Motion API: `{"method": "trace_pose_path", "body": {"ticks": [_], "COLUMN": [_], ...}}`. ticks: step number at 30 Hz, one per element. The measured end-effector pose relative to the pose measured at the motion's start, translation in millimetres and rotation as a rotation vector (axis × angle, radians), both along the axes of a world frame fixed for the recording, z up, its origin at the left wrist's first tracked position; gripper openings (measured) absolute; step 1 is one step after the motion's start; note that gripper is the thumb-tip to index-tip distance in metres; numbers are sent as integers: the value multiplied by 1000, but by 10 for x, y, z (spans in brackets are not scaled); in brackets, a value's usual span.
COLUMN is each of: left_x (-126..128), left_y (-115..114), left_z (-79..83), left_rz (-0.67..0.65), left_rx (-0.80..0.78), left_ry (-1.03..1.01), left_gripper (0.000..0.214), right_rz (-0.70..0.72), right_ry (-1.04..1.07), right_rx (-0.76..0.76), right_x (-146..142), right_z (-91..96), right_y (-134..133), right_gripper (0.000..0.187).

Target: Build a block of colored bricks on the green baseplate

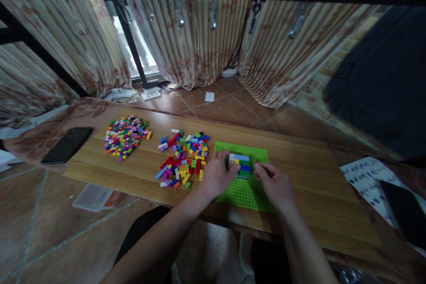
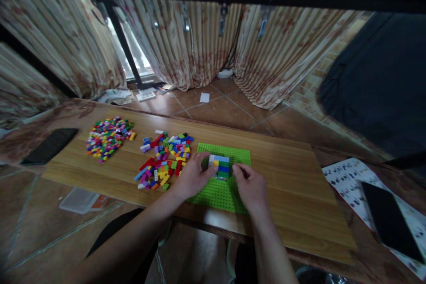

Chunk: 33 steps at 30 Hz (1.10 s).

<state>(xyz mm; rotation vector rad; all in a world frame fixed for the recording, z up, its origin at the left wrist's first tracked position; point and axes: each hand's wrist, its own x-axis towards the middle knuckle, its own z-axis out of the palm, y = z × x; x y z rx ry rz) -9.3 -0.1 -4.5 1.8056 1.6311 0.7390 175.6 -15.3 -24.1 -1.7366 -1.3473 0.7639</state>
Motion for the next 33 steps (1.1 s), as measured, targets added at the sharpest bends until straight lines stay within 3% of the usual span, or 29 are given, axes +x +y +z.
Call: {"method": "trace_pose_path", "body": {"ticks": [11,16,21,24,28,33], "left_x": [-316,-527,-1056,-1310,-1415,-1409], "left_y": [116,238,396,384,300,273], "left_z": [45,44,182,289,355,338], "left_rz": [41,11,-116,-112,-206,-239], "left_rx": [57,118,65,8,-114,-154], "left_ry": [-90,-126,-154,-137,8,120], "left_gripper": [31,22,19,18,19,26], "right_rz": [-57,-82,193,332,364,351], "right_ry": [-100,-118,-193,-289,-381,-386], "right_rx": [74,125,220,232,204,162], "right_x": [-1,-85,-192,-226,-222,-193], "right_z": [-52,26,95,60,-20,-64], "right_y": [-4,-18,-49,-54,-29,-13], "right_gripper": [46,40,53,62,60,58]}}
